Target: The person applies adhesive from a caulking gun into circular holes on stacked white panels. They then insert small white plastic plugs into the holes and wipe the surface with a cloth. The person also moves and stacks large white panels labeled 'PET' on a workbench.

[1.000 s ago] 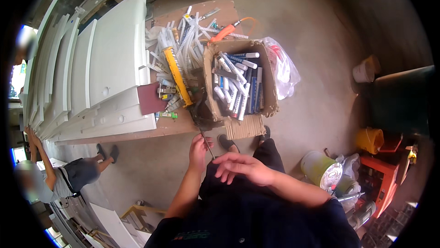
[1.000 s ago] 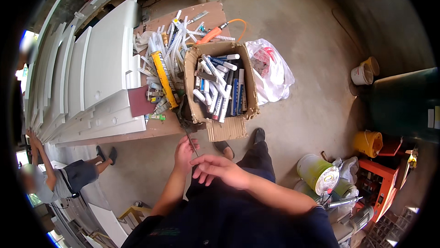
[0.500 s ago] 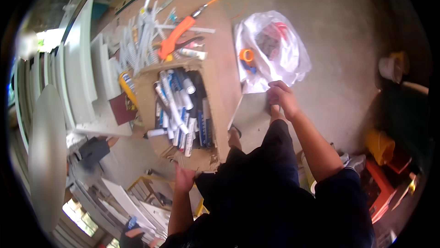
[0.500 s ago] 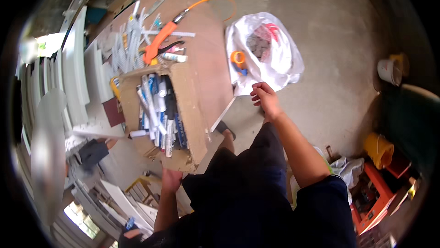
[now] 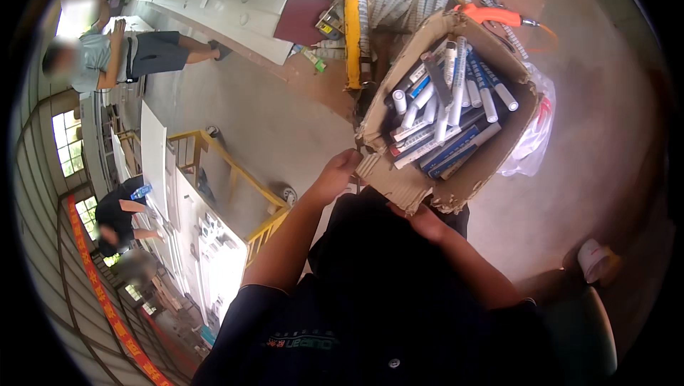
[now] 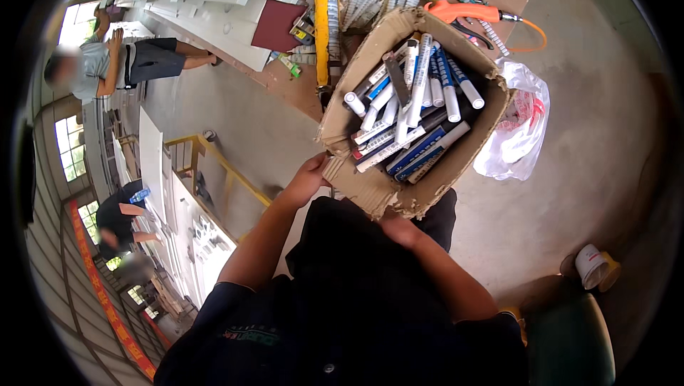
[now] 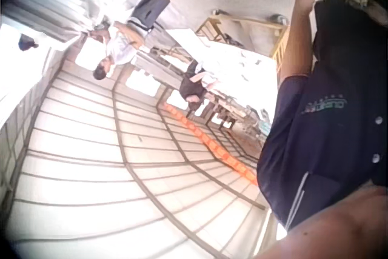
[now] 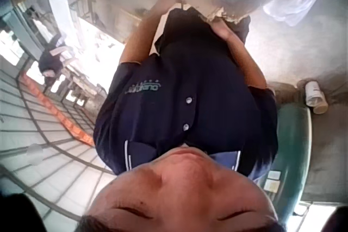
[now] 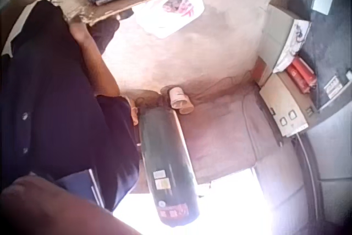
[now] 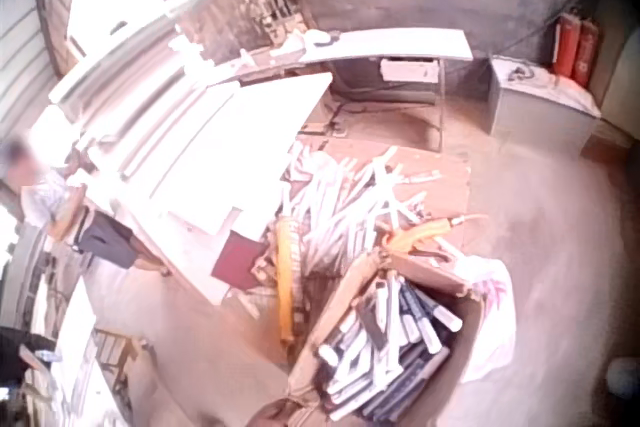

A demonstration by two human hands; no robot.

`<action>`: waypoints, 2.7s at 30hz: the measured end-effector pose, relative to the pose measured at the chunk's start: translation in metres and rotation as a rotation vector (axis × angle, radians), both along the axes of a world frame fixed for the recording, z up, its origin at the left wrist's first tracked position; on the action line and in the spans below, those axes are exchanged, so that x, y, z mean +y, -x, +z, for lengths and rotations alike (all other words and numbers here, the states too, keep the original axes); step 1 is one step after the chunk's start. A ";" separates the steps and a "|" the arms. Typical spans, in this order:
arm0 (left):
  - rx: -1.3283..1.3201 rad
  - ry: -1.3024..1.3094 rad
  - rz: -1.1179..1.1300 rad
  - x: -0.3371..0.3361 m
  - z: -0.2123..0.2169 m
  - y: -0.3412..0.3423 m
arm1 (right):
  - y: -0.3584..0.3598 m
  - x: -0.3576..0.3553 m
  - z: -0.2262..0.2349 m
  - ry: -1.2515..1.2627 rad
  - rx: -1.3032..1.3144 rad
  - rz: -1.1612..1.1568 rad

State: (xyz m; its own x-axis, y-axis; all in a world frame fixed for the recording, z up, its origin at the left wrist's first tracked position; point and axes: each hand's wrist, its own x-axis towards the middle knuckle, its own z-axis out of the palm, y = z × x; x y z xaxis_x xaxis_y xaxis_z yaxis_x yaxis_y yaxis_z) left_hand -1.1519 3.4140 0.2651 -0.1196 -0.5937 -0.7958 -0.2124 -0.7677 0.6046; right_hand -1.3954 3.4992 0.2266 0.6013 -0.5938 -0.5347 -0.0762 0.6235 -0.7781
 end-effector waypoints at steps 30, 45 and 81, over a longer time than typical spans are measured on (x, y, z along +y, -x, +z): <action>-0.703 0.654 -0.520 -0.089 0.021 -0.056 | -0.099 0.034 0.089 0.306 0.402 0.049; -0.912 0.611 -0.711 -0.119 0.054 -0.041 | 0.008 0.058 0.045 0.029 0.427 -0.697; -0.414 -0.892 0.287 0.251 -0.009 0.154 | 0.309 -0.145 -0.477 0.489 1.331 0.348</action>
